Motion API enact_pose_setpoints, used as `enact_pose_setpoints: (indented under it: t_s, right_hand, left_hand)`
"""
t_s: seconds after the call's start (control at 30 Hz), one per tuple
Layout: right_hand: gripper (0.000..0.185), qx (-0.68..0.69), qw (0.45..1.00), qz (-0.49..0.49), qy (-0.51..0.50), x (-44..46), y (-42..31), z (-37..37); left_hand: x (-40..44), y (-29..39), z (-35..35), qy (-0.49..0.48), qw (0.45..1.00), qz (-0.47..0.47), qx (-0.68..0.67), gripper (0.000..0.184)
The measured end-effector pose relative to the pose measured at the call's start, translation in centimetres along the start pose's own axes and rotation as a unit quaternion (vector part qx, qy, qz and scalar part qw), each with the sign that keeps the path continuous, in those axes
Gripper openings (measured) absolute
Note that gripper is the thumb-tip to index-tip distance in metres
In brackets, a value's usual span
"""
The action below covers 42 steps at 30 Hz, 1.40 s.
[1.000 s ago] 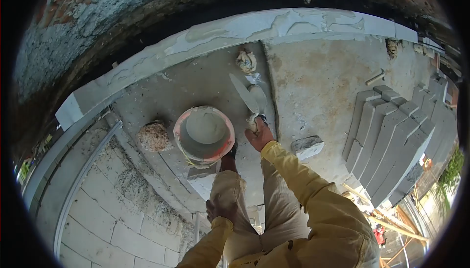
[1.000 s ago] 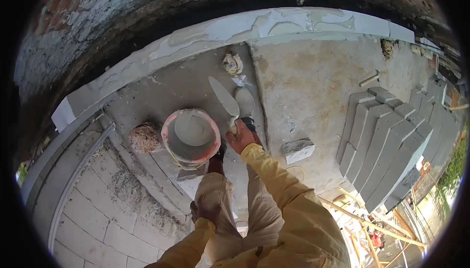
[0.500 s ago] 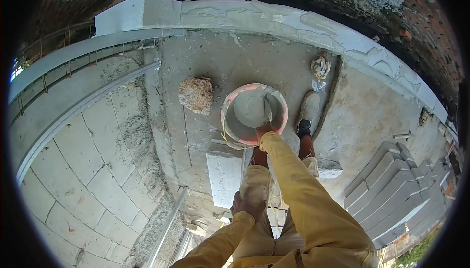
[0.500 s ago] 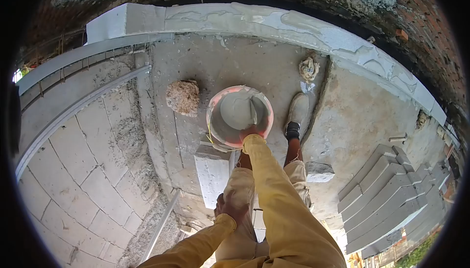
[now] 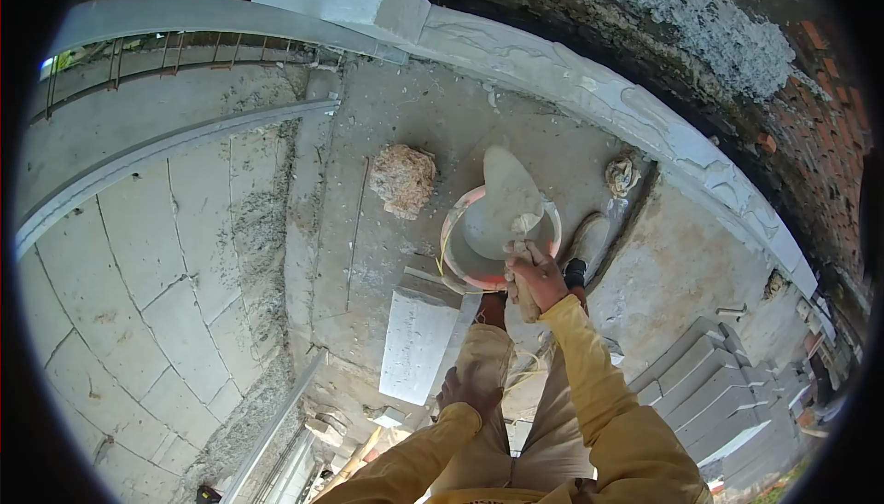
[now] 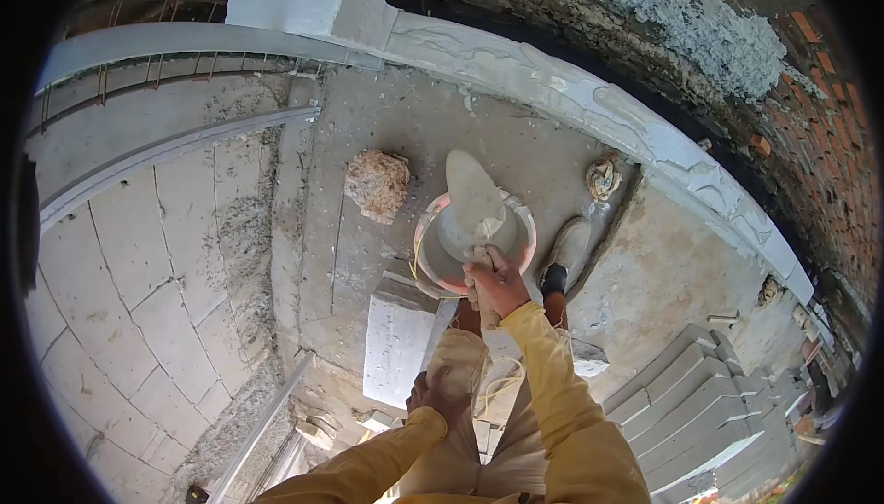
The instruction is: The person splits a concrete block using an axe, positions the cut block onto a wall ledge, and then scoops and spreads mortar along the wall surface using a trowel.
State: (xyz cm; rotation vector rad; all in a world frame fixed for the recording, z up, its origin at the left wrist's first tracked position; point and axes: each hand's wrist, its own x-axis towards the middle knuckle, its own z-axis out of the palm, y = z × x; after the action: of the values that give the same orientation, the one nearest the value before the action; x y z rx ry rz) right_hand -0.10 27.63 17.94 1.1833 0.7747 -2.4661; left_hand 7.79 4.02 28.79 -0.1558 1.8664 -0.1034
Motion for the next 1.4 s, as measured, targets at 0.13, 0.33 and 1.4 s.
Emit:
enact_pose_setpoints:
  t_s: [0.13, 0.33, 1.4]
  right_hand:
    - [0.049, -0.281, 0.94, -0.164, 0.104, 7.9, -5.8, 1.1]
    - [0.053, -0.654, 0.654, -0.242, 0.294, 17.0, -12.3, 1.6]
    - [0.045, -0.296, 0.931, 0.096, 0.192, -1.3, 7.9, -5.6]
  left_hand:
    - [-0.2, -0.2, -0.4, 0.001, 1.0, 0.003, -0.008, 0.084]
    - [-0.2, -0.2, -0.8, -0.017, 1.0, -0.003, -0.006, 0.085]
    - [0.0, 1.4, -0.3, -0.027, 0.999, -0.016, 0.019, 0.082]
